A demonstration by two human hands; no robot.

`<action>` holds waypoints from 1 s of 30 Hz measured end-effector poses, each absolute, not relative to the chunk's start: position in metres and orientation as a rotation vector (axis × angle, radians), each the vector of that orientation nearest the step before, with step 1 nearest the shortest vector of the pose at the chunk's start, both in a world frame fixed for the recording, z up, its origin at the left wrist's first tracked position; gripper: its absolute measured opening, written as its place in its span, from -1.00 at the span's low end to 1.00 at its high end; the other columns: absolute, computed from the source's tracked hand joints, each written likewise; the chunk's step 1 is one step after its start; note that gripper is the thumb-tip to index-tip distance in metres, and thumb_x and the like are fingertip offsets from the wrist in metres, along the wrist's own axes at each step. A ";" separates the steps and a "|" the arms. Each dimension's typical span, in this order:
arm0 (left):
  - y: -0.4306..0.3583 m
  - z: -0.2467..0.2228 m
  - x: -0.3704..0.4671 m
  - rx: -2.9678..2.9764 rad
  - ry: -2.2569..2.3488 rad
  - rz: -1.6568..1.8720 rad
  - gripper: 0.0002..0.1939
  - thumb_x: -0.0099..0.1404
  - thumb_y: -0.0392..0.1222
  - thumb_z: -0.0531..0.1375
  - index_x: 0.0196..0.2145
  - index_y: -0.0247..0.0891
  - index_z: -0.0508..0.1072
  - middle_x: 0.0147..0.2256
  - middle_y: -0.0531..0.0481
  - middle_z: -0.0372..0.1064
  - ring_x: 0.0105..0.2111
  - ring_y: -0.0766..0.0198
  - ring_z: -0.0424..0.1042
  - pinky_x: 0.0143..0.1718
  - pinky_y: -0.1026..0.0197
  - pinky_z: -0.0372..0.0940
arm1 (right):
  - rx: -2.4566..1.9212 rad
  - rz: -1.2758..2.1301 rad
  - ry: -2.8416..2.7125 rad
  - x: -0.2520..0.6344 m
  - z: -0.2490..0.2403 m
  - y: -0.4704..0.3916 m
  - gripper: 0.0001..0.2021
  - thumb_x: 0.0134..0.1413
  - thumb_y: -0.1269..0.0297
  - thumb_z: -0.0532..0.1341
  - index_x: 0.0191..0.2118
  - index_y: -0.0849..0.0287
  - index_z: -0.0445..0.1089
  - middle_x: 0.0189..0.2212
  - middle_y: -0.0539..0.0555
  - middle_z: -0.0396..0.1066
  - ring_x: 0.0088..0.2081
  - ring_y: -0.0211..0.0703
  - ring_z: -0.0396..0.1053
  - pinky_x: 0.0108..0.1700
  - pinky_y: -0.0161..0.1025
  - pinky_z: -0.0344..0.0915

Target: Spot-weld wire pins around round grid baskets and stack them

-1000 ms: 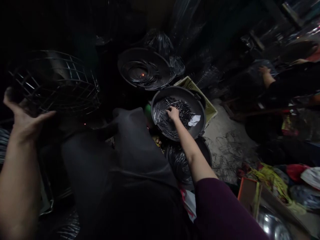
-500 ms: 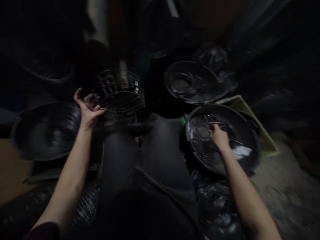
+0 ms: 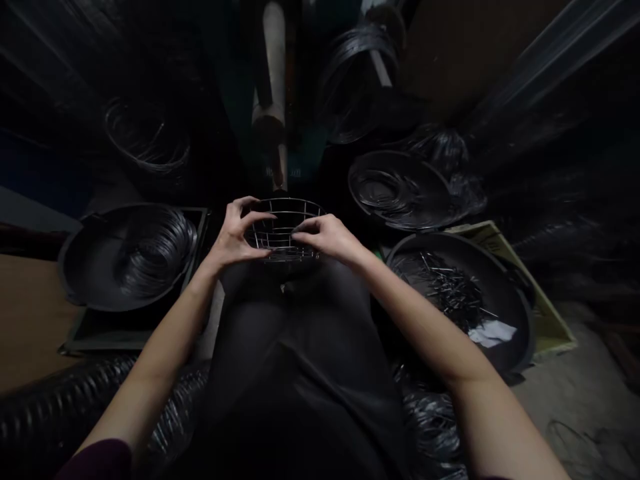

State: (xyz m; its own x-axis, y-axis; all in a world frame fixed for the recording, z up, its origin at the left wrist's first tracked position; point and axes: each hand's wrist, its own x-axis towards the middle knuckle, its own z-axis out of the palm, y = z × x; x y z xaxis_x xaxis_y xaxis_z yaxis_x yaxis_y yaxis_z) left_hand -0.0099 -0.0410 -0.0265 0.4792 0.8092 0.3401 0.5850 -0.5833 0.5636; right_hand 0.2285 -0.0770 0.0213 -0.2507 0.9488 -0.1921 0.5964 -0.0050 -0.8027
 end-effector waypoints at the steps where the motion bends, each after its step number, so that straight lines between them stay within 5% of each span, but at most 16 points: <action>1: -0.041 -0.027 -0.010 2.364 1.170 0.828 -0.32 -0.07 -0.01 0.47 0.03 0.00 0.42 0.17 -0.13 0.10 0.21 -0.13 0.12 0.22 -0.24 0.13 | -1.592 0.954 -1.981 0.225 0.017 -0.074 -0.77 0.10 0.15 0.28 -0.20 0.15 0.59 -0.34 0.05 0.58 -0.36 -0.17 0.49 -0.31 -0.27 0.37; 5: -0.038 -0.032 -0.013 2.328 1.194 0.896 -0.28 -0.09 -0.05 0.47 0.06 -0.06 0.42 0.15 -0.16 0.11 0.19 -0.11 0.14 0.24 -0.21 0.13 | -1.508 0.331 -2.456 0.219 0.005 -0.077 -0.66 0.17 0.24 0.25 0.07 0.12 0.48 -0.05 0.12 0.54 -0.15 -0.06 0.54 -0.24 -0.25 0.39; 10: -0.031 -0.036 -0.010 2.267 1.234 0.955 -0.29 -0.10 -0.07 0.48 0.04 -0.08 0.42 0.14 -0.15 0.10 0.18 -0.09 0.16 0.23 -0.18 0.16 | -1.365 0.021 -2.612 0.220 0.004 -0.073 -0.68 0.28 0.28 0.13 0.10 0.04 0.45 -0.05 0.04 0.54 -0.23 -0.17 0.56 -0.39 -0.33 0.32; 30: -0.009 -0.026 -0.011 2.203 1.209 0.946 -0.27 -0.12 -0.10 0.49 0.05 -0.08 0.42 0.12 -0.14 0.08 0.20 -0.09 0.14 0.26 -0.16 0.14 | -1.337 -0.163 -2.676 0.213 0.020 -0.052 -0.67 0.32 0.22 0.08 0.10 0.02 0.45 -0.06 -0.01 0.55 -0.30 -0.20 0.54 -0.49 -0.32 0.20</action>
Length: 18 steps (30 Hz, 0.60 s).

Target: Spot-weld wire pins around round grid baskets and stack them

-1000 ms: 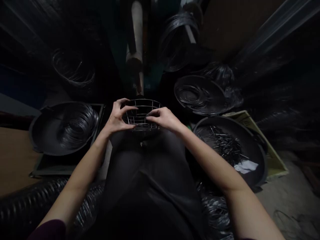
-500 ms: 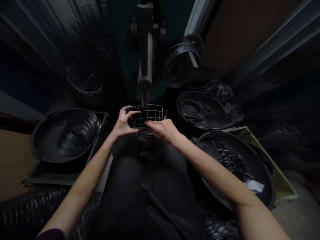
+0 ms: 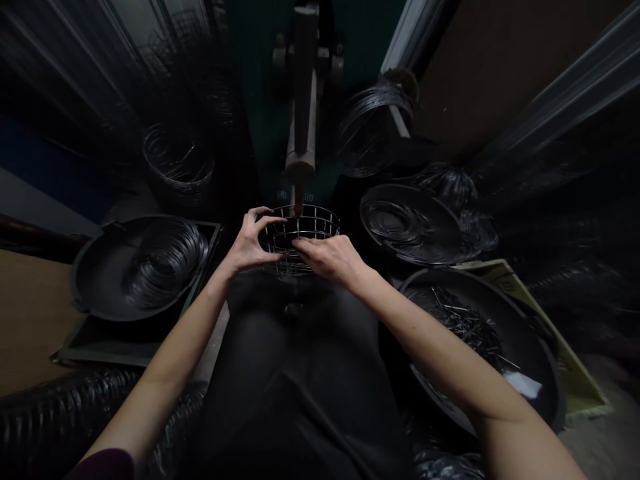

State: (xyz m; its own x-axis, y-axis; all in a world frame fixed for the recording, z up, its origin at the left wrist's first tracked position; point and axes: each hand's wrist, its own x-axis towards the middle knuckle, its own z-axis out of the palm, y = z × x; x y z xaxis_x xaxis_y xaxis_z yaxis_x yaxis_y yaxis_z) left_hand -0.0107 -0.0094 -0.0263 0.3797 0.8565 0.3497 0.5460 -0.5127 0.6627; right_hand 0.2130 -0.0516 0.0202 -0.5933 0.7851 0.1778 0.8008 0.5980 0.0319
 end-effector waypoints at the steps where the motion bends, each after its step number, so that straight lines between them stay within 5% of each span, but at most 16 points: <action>1: -0.009 -0.026 -0.011 2.200 1.216 0.946 -0.27 -0.11 -0.10 0.49 0.05 -0.07 0.42 0.12 -0.14 0.08 0.20 -0.09 0.14 0.26 -0.16 0.14 | -1.328 -0.169 -2.668 0.213 0.020 -0.050 -0.68 0.31 0.23 0.09 0.09 0.02 0.45 -0.07 0.00 0.55 -0.29 -0.19 0.54 -0.49 -0.32 0.20; 11: -0.003 -0.024 -0.010 2.174 1.235 0.958 -0.26 -0.14 -0.03 0.50 0.03 -0.07 0.44 0.07 -0.11 0.19 0.16 -0.05 0.22 0.23 -0.13 0.18 | -1.368 -0.114 -2.516 0.217 0.010 -0.053 -0.68 0.30 0.23 0.13 0.11 0.05 0.43 -0.09 0.05 0.56 -0.21 -0.19 0.52 -0.39 -0.35 0.26; 18: 0.016 -0.022 -0.005 2.131 1.254 1.011 -0.28 -0.18 -0.11 0.52 -0.01 -0.11 0.47 0.04 -0.09 0.20 0.14 -0.05 0.25 0.23 -0.14 0.20 | -1.481 -0.119 -2.188 0.224 -0.002 -0.046 -0.86 0.25 0.29 0.17 -0.18 0.12 0.49 -0.22 0.09 0.45 -0.34 -0.23 0.39 -0.39 -0.33 0.21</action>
State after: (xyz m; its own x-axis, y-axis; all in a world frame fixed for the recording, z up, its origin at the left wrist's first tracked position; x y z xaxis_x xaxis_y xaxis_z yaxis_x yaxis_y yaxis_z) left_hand -0.0054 0.0162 -0.0223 0.3121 0.8797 0.3588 0.5370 -0.4749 0.6972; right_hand 0.2240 -0.0456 -0.0021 -0.2899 0.8491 0.4415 0.8921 0.4068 -0.1965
